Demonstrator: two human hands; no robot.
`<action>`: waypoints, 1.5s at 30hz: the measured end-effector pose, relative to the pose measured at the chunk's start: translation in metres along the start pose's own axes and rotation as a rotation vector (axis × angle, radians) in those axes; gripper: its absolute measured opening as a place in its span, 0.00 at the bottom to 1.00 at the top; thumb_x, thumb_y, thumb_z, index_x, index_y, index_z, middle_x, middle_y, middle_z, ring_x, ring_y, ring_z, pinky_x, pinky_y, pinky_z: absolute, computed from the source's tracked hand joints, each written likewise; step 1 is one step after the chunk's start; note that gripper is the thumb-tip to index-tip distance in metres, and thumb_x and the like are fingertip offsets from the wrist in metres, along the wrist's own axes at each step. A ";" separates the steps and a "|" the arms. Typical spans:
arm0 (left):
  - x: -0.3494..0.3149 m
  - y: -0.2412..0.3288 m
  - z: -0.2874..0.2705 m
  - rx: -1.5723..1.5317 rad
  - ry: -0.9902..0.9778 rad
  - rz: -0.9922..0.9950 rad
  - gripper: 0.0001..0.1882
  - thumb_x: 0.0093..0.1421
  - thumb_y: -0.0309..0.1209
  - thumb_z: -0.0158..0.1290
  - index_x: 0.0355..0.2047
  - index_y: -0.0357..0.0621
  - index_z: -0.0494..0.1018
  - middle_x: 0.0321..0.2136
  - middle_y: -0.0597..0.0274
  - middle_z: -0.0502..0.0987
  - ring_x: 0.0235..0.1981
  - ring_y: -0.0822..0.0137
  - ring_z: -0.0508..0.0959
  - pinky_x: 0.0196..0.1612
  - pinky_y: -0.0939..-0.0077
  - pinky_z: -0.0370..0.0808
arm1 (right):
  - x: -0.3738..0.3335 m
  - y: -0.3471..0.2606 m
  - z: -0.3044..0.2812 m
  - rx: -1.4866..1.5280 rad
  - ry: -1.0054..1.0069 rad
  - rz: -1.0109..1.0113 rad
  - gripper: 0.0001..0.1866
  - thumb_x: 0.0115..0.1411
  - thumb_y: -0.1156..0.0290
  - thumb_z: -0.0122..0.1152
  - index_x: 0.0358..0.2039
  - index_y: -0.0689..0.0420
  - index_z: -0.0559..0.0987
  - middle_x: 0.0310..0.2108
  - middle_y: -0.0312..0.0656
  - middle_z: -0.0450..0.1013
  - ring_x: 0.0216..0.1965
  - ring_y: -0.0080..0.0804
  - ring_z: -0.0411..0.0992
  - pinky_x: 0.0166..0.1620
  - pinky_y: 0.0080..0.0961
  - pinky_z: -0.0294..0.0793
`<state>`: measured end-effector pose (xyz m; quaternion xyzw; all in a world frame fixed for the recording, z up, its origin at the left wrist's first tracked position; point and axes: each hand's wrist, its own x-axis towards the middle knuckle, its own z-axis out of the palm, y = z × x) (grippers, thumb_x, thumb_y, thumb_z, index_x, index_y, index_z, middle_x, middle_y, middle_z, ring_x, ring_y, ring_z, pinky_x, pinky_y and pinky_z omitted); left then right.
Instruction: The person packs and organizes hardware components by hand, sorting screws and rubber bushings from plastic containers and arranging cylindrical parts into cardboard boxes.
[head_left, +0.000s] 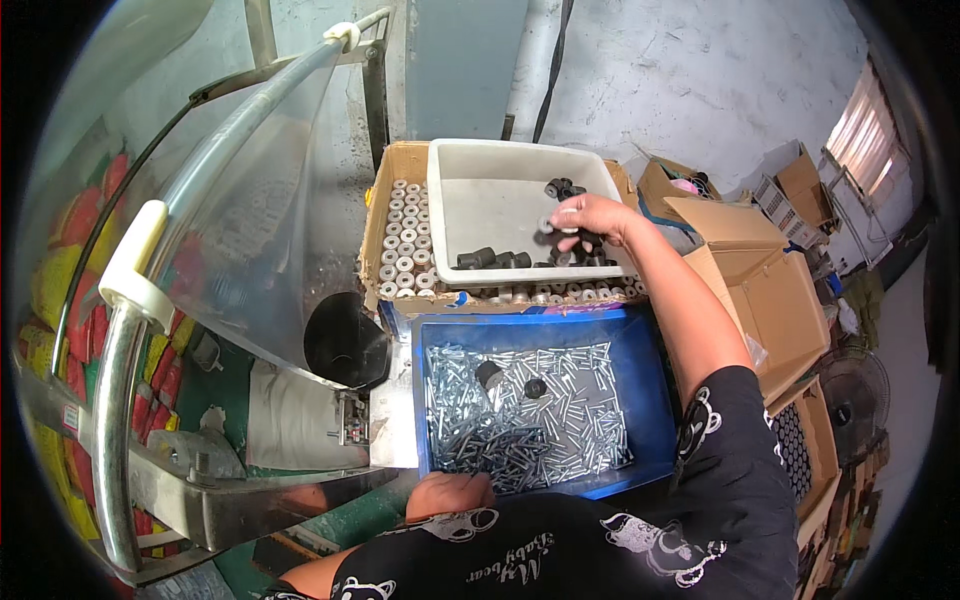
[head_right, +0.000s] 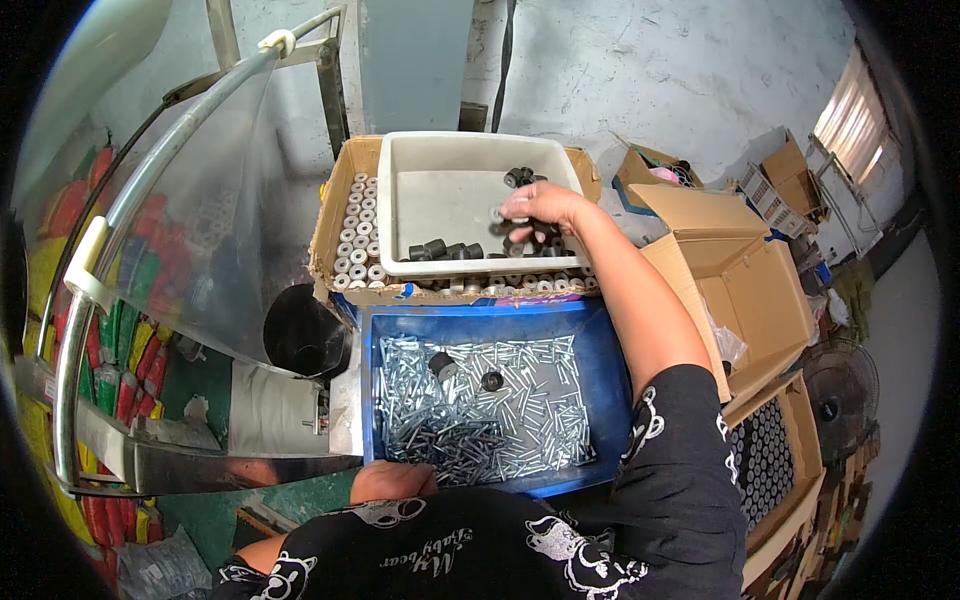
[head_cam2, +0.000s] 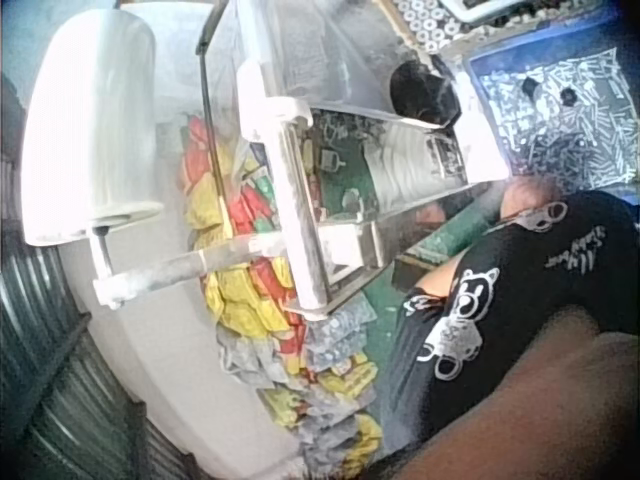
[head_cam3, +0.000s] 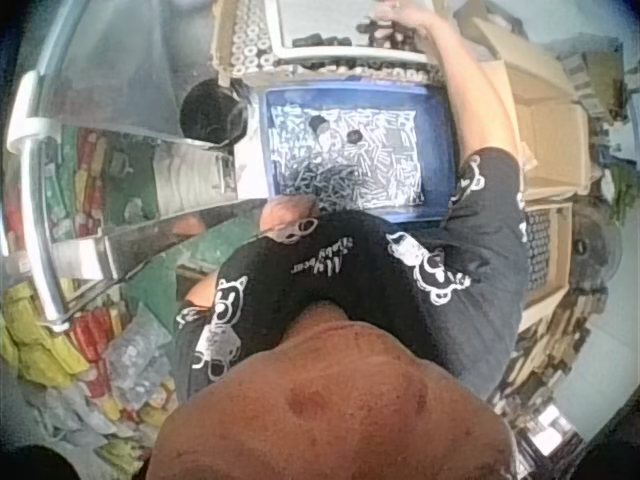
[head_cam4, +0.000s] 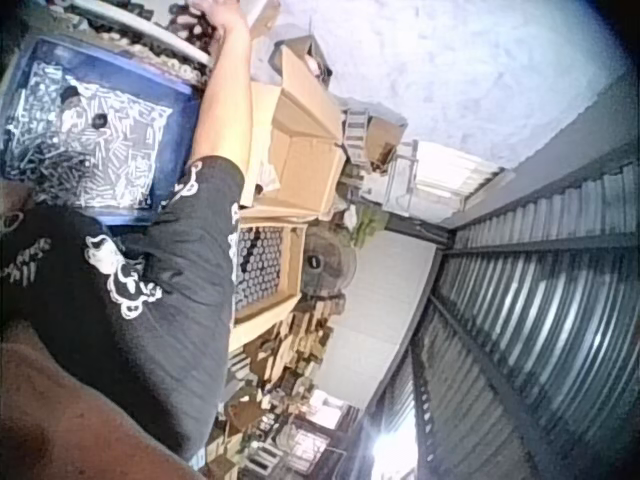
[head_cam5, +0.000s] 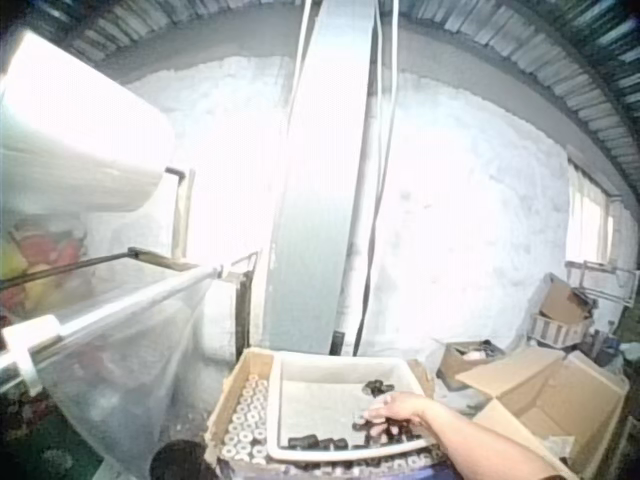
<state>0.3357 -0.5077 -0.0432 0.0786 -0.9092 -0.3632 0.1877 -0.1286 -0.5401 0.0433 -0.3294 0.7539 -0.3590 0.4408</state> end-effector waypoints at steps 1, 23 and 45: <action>0.000 -0.001 0.000 0.001 0.001 -0.002 0.07 0.45 0.28 0.56 0.19 0.46 0.67 0.13 0.61 0.69 0.16 0.58 0.73 0.20 0.63 0.65 | 0.005 -0.001 -0.001 0.025 0.051 -0.046 0.13 0.60 0.65 0.62 0.43 0.57 0.77 0.38 0.38 0.78 0.32 0.28 0.80 0.17 0.18 0.65; -0.004 -0.017 -0.005 -0.117 -0.230 -0.007 0.07 0.54 0.33 0.54 0.32 0.48 0.69 0.19 0.62 0.74 0.21 0.60 0.77 0.22 0.64 0.69 | 0.004 0.014 -0.007 -0.097 0.231 0.166 0.08 0.56 0.67 0.66 0.31 0.57 0.79 0.29 0.39 0.77 0.24 0.26 0.78 0.14 0.23 0.65; -0.005 -0.010 -0.004 0.071 -0.214 -0.006 0.06 0.51 0.34 0.54 0.28 0.50 0.70 0.18 0.64 0.73 0.21 0.59 0.77 0.24 0.65 0.70 | 0.009 0.012 -0.011 -0.076 0.216 0.078 0.09 0.59 0.68 0.61 0.37 0.58 0.78 0.30 0.39 0.78 0.29 0.28 0.80 0.15 0.21 0.67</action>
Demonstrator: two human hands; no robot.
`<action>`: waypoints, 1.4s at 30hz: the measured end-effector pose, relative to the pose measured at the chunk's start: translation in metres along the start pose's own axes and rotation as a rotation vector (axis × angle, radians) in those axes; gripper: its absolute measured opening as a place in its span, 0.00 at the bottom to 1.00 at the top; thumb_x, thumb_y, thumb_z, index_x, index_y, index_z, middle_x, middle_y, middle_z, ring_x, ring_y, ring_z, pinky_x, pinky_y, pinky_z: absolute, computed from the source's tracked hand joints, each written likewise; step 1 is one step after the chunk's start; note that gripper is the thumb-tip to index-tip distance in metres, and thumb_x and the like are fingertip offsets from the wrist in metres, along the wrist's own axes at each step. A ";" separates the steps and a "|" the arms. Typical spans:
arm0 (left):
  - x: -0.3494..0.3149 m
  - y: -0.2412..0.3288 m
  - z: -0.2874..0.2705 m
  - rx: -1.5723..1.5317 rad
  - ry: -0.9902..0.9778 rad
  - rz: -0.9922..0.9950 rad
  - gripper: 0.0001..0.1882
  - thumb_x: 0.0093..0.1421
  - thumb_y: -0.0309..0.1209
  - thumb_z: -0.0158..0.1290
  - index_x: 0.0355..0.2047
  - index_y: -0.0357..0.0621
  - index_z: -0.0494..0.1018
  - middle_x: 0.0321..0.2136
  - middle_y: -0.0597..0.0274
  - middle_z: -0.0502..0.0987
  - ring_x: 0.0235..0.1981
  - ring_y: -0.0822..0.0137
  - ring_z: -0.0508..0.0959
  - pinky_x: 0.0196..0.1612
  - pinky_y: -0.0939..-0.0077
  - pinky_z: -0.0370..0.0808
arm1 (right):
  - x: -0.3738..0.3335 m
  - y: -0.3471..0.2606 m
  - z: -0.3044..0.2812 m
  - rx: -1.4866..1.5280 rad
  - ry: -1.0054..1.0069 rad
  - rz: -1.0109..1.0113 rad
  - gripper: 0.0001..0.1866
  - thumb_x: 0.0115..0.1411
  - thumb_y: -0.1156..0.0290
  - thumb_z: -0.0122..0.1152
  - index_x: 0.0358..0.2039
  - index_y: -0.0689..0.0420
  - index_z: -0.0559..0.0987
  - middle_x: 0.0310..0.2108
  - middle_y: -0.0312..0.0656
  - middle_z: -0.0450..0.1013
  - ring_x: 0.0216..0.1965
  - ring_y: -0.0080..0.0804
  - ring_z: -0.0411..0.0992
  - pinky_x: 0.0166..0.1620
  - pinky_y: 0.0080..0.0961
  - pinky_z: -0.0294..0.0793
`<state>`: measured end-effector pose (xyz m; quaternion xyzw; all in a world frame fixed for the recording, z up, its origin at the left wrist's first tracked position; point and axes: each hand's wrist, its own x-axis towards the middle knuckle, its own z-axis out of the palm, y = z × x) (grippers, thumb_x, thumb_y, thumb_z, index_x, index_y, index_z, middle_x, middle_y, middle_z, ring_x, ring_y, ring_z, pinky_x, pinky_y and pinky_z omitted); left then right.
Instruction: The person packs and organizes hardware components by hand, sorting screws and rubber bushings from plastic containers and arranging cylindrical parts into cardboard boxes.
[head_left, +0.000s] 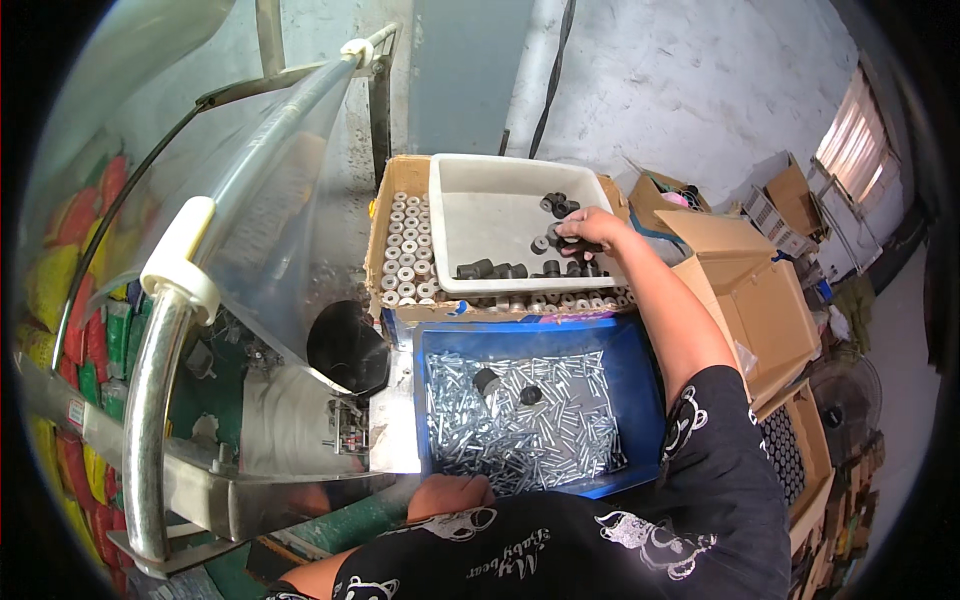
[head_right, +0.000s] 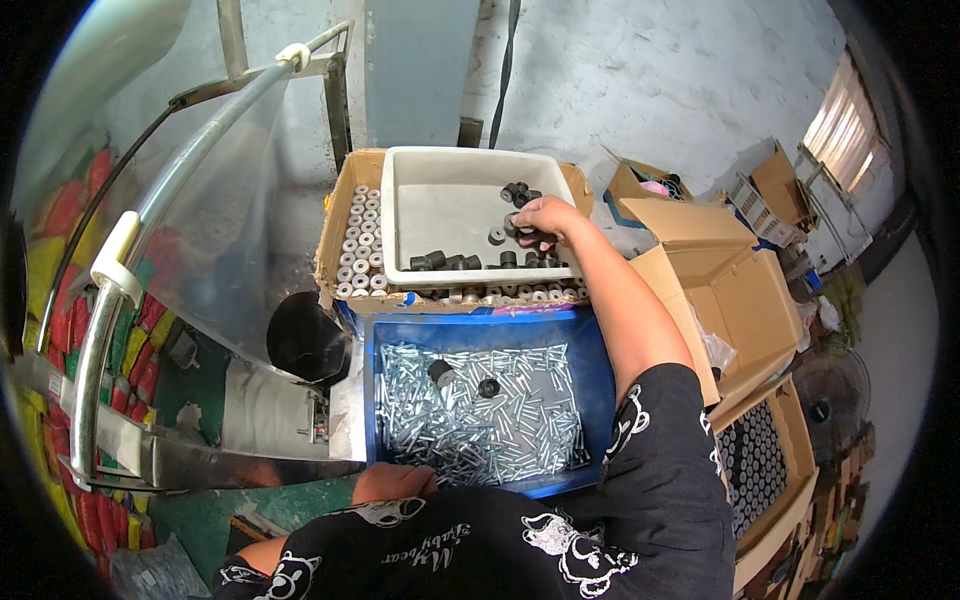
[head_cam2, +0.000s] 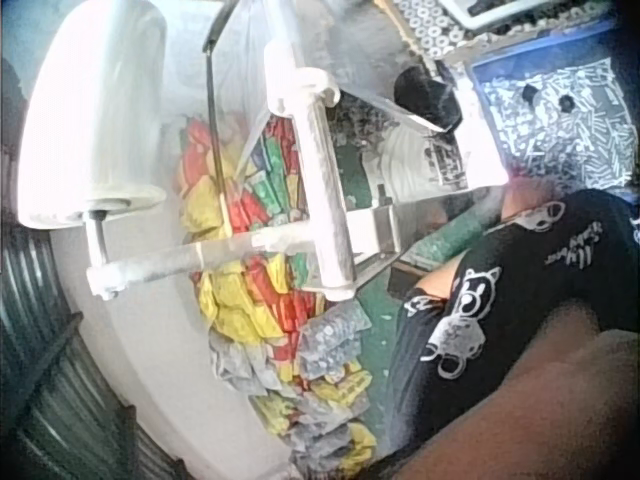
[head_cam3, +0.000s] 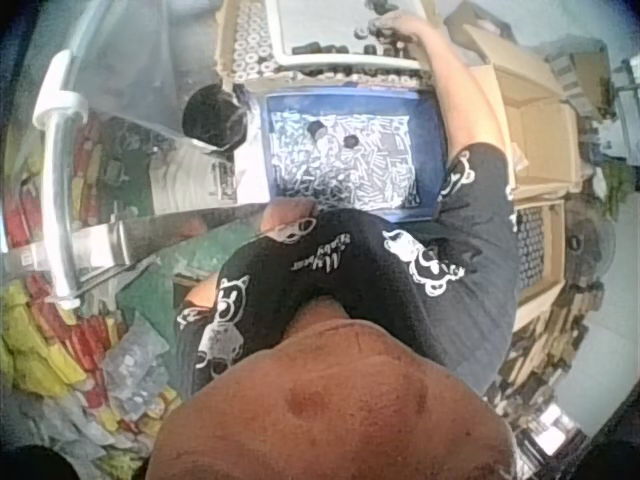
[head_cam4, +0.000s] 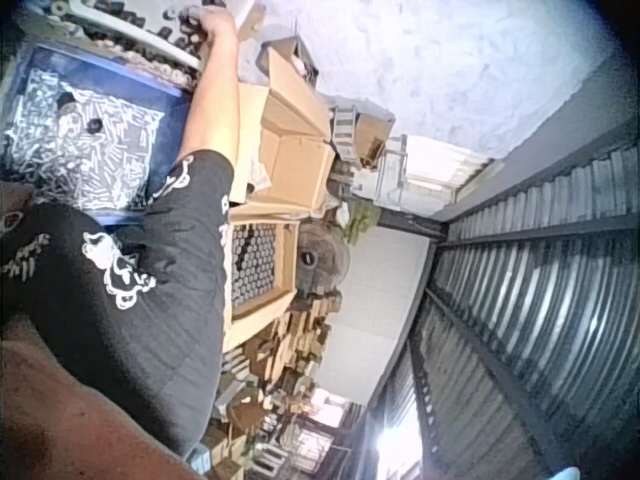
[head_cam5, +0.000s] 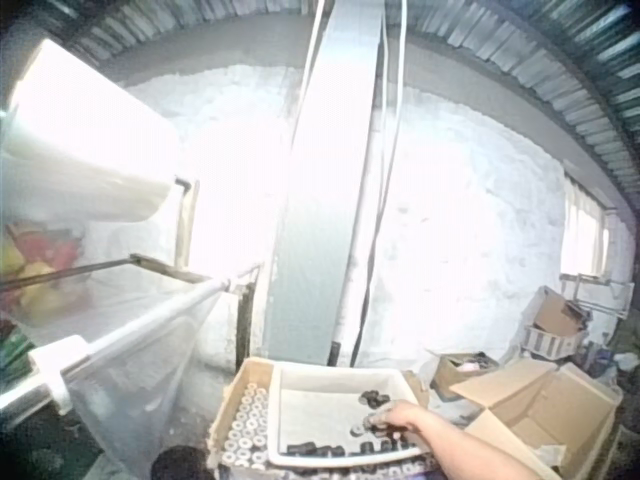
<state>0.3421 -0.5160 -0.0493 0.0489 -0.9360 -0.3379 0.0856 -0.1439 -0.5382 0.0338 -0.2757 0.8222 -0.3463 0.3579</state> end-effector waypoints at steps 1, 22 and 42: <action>0.000 -0.002 0.000 0.001 0.002 0.001 0.06 0.51 0.34 0.54 0.28 0.50 0.70 0.18 0.64 0.73 0.21 0.59 0.77 0.24 0.65 0.70 | -0.004 -0.001 -0.004 0.062 0.037 -0.027 0.10 0.60 0.68 0.61 0.38 0.59 0.78 0.31 0.39 0.78 0.29 0.29 0.80 0.15 0.21 0.67; -0.008 0.005 0.028 0.048 0.417 0.096 0.08 0.46 0.27 0.54 0.16 0.41 0.67 0.15 0.54 0.71 0.19 0.50 0.74 0.26 0.57 0.70 | -0.032 -0.065 0.367 0.181 -0.531 -0.059 0.13 0.61 0.66 0.57 0.42 0.62 0.77 0.35 0.40 0.75 0.31 0.33 0.75 0.26 0.26 0.80; 0.004 0.024 0.025 0.255 0.367 -0.149 0.06 0.54 0.31 0.55 0.25 0.42 0.78 0.20 0.52 0.76 0.24 0.51 0.77 0.29 0.58 0.73 | -0.162 0.173 0.143 -1.036 -0.138 -0.193 0.43 0.45 0.58 0.74 0.59 0.56 0.62 0.56 0.53 0.65 0.54 0.51 0.68 0.54 0.39 0.71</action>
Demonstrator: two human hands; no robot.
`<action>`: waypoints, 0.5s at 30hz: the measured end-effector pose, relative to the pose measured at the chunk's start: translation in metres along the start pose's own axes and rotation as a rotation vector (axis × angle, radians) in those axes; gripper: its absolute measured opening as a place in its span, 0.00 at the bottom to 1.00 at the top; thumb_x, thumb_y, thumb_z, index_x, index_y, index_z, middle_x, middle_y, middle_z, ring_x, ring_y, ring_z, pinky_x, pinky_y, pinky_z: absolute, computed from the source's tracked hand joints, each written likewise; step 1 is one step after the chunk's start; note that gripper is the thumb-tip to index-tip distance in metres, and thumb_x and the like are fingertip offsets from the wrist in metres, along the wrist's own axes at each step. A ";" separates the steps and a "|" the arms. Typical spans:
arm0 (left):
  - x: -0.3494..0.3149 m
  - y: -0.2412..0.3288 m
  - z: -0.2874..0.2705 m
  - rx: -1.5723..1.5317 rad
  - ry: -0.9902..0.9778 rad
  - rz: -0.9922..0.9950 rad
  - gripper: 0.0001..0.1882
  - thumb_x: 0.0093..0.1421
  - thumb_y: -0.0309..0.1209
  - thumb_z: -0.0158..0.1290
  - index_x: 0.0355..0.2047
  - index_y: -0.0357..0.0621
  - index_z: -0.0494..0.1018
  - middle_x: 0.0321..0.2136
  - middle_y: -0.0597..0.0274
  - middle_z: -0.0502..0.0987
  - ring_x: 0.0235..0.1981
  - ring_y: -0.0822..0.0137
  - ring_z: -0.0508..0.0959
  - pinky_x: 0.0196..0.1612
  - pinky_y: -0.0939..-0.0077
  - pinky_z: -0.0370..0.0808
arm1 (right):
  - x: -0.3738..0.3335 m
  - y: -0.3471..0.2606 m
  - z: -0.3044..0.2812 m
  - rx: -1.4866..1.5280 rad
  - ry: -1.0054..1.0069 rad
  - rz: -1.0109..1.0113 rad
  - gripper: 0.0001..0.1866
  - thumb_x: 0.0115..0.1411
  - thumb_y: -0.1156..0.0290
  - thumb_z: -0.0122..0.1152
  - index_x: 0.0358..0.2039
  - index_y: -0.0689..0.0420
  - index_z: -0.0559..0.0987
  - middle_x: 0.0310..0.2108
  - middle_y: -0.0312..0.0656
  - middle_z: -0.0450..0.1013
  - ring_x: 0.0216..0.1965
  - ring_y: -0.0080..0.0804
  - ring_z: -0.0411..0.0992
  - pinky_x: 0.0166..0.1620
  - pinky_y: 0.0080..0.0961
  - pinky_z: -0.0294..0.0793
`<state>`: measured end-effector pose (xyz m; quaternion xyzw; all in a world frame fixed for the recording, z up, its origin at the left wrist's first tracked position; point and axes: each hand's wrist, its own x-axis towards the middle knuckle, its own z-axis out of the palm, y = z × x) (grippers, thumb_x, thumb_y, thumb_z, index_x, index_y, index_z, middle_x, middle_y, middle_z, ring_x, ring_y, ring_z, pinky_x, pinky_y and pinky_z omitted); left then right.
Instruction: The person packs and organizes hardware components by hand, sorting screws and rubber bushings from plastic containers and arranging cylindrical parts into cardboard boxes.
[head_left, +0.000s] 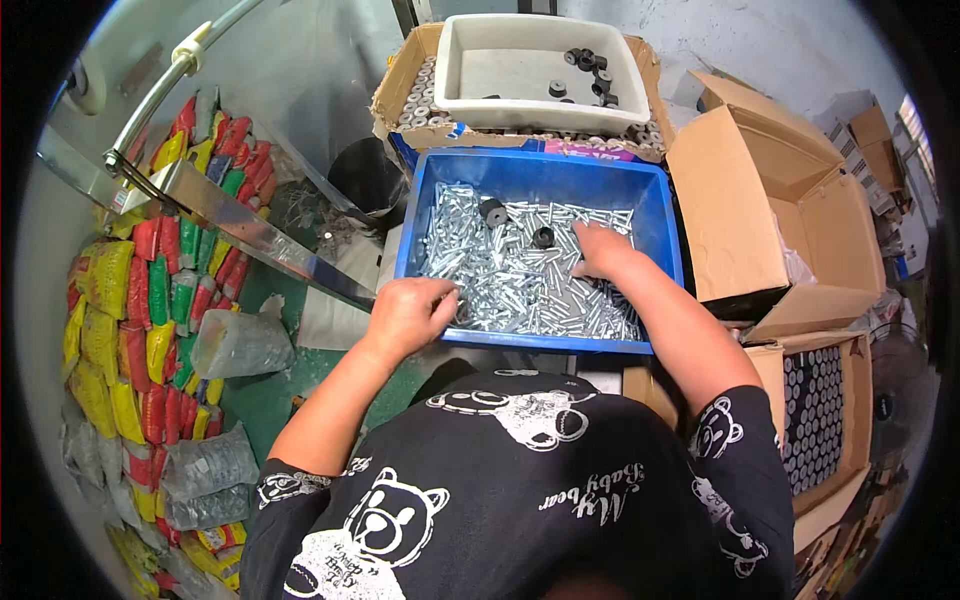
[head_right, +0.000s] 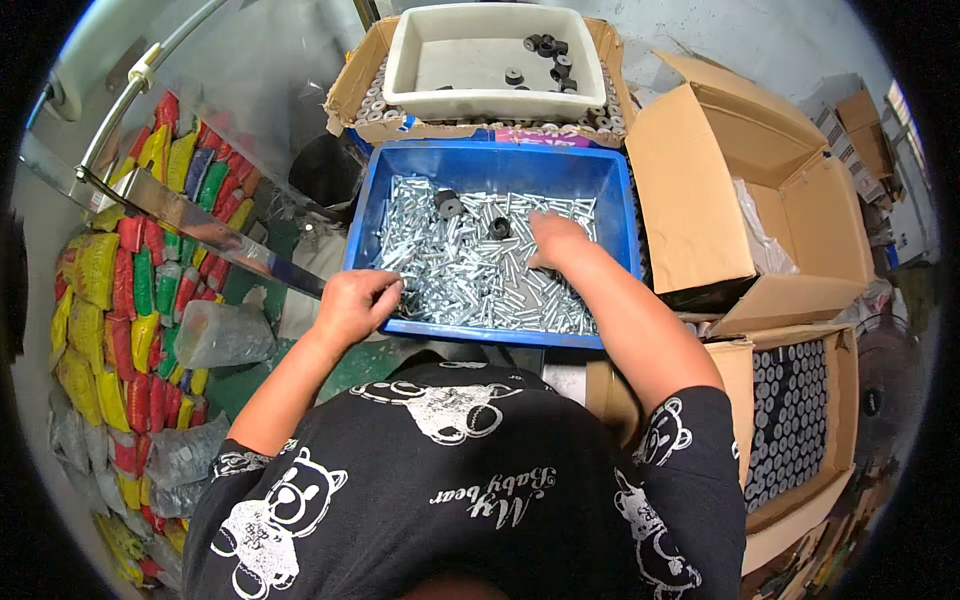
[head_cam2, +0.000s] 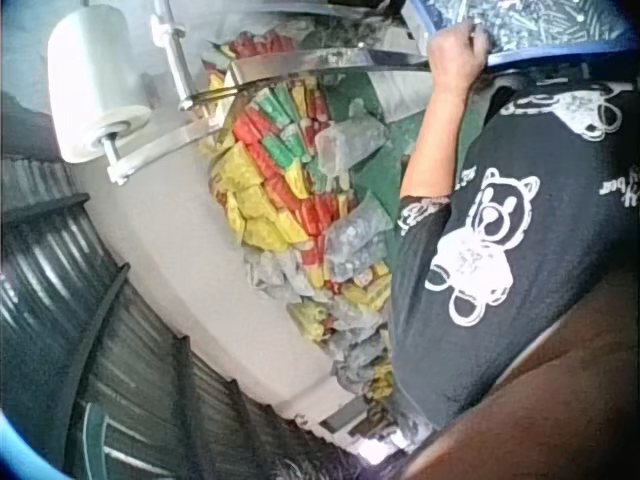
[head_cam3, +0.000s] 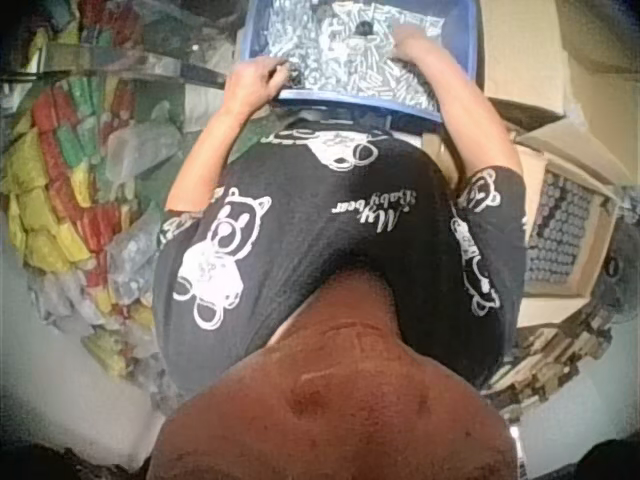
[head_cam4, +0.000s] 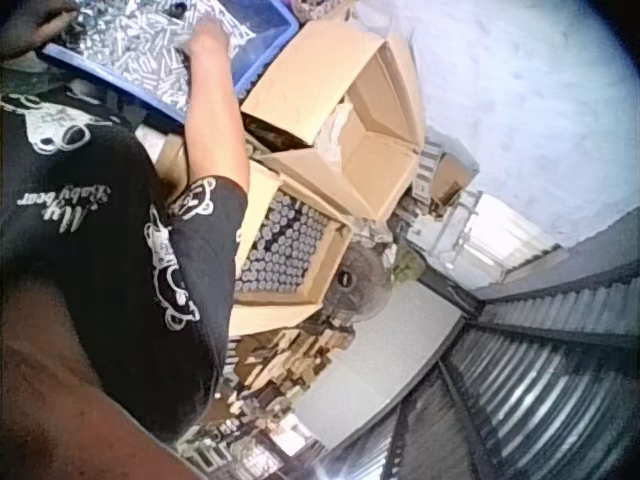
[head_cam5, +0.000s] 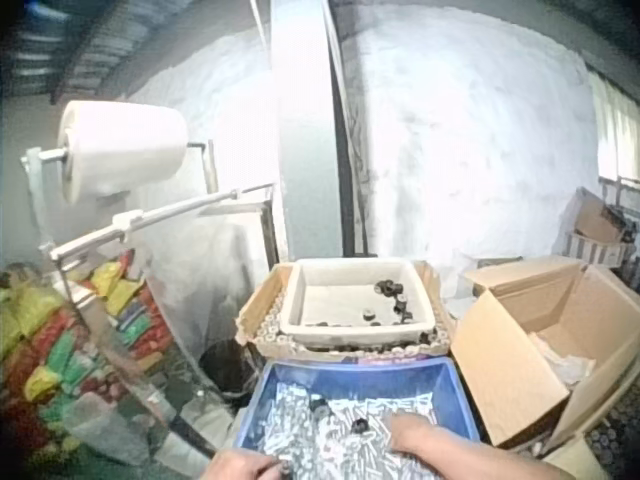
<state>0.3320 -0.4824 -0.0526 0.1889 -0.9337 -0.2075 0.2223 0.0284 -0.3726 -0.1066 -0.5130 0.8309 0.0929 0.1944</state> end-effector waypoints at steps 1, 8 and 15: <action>0.000 0.003 -0.001 -0.008 -0.003 -0.016 0.07 0.54 0.32 0.55 0.26 0.42 0.78 0.20 0.52 0.77 0.24 0.51 0.78 0.29 0.59 0.73 | 0.002 -0.003 0.000 0.090 0.036 -0.005 0.42 0.45 0.58 0.74 0.56 0.58 0.63 0.55 0.55 0.65 0.53 0.53 0.68 0.54 0.41 0.71; -0.002 0.005 -0.001 0.033 -0.050 -0.091 0.08 0.54 0.31 0.56 0.30 0.39 0.79 0.25 0.50 0.79 0.26 0.53 0.80 0.30 0.65 0.74 | 0.037 0.010 0.031 0.144 0.192 -0.003 0.26 0.52 0.66 0.65 0.49 0.62 0.68 0.47 0.56 0.71 0.48 0.52 0.73 0.48 0.43 0.75; -0.005 -0.001 -0.001 -0.006 0.010 -0.059 0.08 0.54 0.32 0.55 0.28 0.41 0.79 0.23 0.51 0.78 0.25 0.51 0.78 0.29 0.62 0.74 | 0.011 -0.004 -0.002 0.028 0.027 -0.103 0.22 0.53 0.67 0.63 0.48 0.59 0.74 0.46 0.49 0.75 0.49 0.45 0.74 0.49 0.38 0.75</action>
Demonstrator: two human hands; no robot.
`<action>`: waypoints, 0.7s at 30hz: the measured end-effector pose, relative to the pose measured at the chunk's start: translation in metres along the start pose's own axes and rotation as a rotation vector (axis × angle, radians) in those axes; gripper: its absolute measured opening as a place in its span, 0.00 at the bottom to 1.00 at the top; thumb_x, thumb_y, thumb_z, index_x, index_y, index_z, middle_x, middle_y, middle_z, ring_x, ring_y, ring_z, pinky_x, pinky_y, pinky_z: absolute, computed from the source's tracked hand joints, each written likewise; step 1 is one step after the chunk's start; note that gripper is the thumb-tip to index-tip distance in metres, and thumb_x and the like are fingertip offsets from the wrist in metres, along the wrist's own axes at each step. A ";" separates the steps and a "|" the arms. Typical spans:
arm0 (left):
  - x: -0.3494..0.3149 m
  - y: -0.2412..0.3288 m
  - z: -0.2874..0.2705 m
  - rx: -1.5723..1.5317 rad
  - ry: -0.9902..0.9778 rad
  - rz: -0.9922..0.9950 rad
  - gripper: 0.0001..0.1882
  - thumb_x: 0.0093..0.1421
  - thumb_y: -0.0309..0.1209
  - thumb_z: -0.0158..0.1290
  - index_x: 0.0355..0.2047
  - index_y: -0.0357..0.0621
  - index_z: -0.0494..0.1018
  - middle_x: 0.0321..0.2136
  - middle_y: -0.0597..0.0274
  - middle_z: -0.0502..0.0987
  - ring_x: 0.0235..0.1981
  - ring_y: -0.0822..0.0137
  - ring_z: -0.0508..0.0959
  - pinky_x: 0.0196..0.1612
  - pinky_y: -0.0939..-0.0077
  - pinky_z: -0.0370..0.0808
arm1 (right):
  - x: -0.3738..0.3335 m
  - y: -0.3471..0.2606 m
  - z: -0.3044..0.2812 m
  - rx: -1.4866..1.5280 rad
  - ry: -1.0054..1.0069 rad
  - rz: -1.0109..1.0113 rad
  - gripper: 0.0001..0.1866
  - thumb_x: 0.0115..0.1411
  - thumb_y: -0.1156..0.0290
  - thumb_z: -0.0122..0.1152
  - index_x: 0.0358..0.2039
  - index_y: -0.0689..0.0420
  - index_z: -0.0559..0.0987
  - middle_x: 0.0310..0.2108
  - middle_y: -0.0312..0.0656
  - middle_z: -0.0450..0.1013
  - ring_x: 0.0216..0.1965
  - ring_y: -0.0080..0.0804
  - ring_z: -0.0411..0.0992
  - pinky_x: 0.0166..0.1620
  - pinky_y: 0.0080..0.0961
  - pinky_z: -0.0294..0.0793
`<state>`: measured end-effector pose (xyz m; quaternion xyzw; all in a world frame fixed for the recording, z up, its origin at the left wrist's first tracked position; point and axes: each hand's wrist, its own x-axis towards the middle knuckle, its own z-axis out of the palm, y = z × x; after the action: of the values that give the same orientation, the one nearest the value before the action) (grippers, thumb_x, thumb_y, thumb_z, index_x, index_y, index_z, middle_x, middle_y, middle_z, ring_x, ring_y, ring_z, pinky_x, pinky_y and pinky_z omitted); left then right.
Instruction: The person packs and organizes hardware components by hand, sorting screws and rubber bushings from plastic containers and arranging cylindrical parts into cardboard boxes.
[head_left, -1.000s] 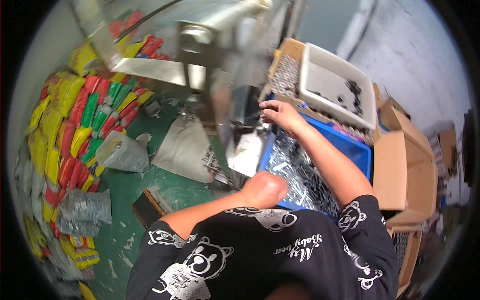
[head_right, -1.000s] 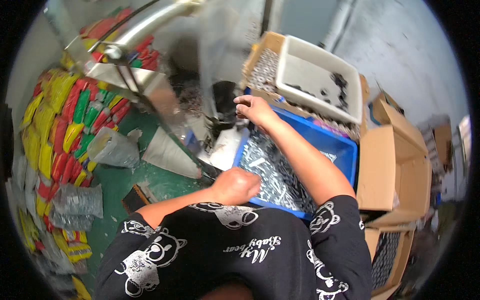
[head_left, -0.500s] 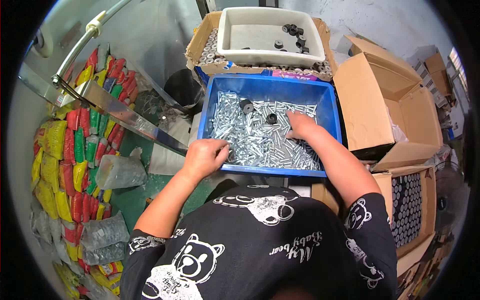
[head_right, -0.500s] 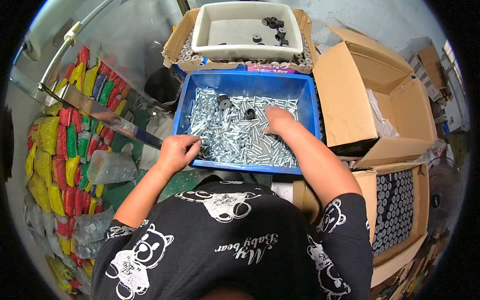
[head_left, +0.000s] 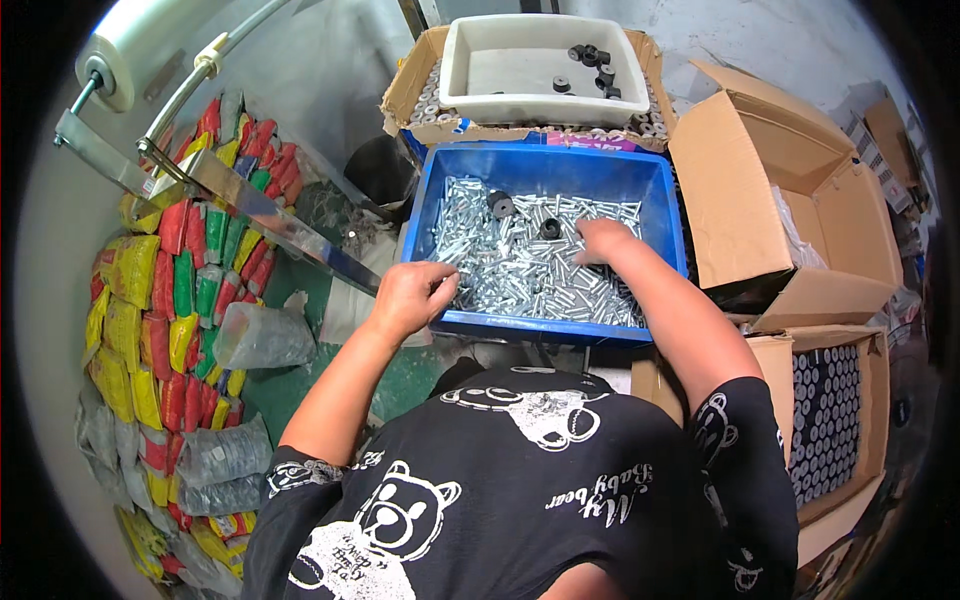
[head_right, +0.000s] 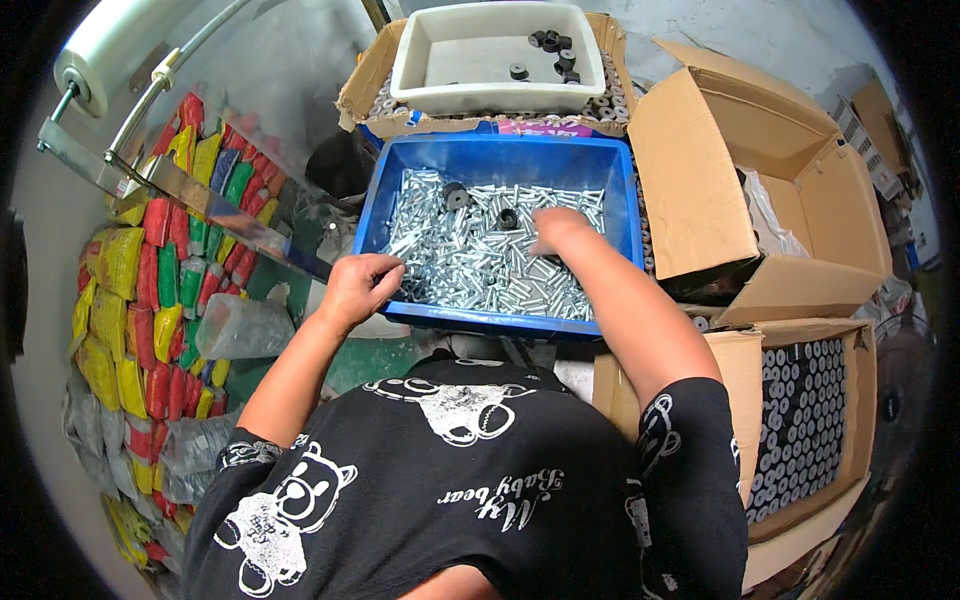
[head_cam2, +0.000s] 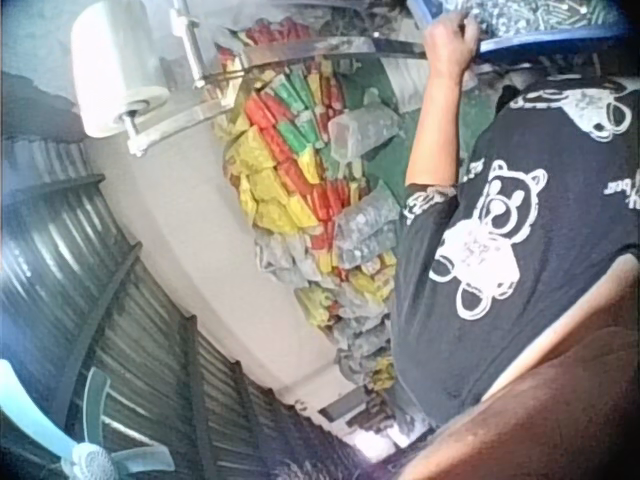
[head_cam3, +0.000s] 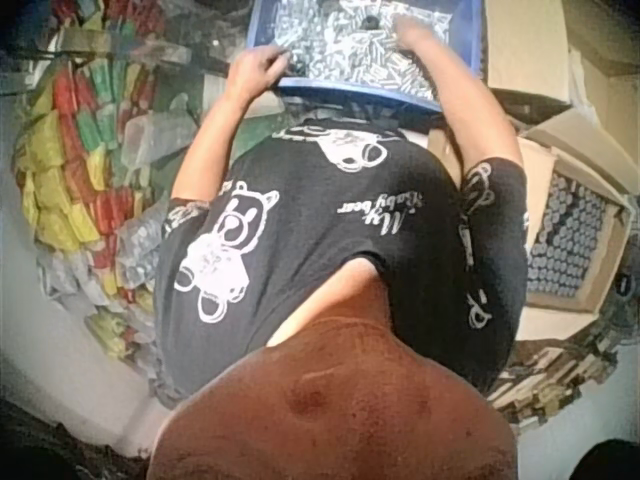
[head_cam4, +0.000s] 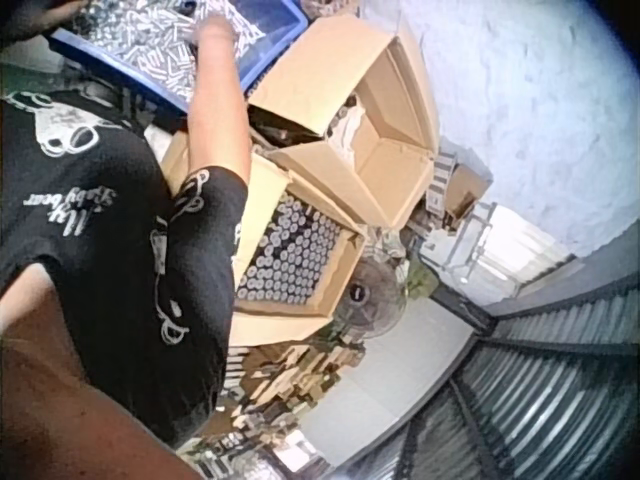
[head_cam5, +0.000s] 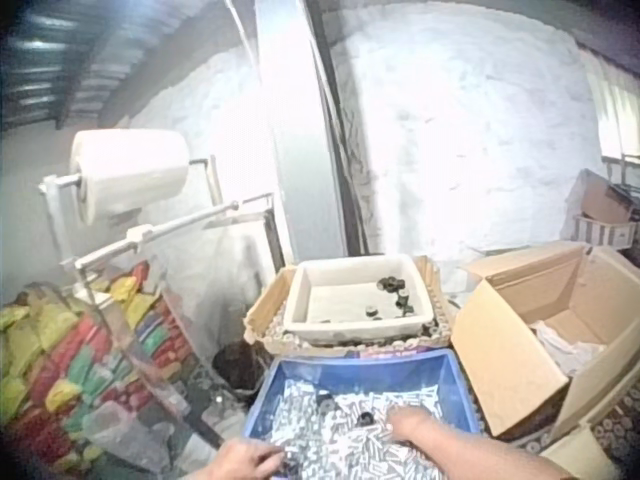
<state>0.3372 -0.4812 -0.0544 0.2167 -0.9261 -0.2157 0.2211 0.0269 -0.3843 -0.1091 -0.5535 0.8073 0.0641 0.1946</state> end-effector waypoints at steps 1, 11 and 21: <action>0.000 0.000 0.001 0.003 0.007 0.010 0.08 0.54 0.32 0.55 0.28 0.41 0.79 0.23 0.50 0.78 0.25 0.51 0.78 0.29 0.62 0.74 | -0.013 -0.007 -0.009 0.002 -0.069 0.016 0.26 0.49 0.65 0.69 0.49 0.58 0.74 0.45 0.49 0.76 0.49 0.44 0.75 0.49 0.38 0.75; 0.003 -0.001 0.000 0.065 -0.027 0.050 0.07 0.53 0.32 0.56 0.27 0.42 0.79 0.22 0.51 0.78 0.25 0.51 0.78 0.29 0.62 0.74 | -0.003 0.008 0.023 0.036 0.049 -0.068 0.20 0.42 0.73 0.68 0.39 0.54 0.76 0.37 0.49 0.76 0.42 0.50 0.74 0.44 0.41 0.74; -0.002 -0.014 0.005 -0.011 0.047 0.175 0.07 0.53 0.30 0.54 0.22 0.41 0.75 0.17 0.52 0.74 0.22 0.52 0.77 0.27 0.58 0.72 | -0.028 0.024 -0.002 0.780 0.064 0.133 0.06 0.57 0.74 0.59 0.28 0.65 0.77 0.20 0.39 0.73 0.13 0.23 0.67 0.17 0.25 0.65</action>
<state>0.3407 -0.4896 -0.0659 0.1387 -0.9348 -0.1956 0.2621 0.0133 -0.3517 -0.0989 -0.3864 0.8107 -0.2523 0.3604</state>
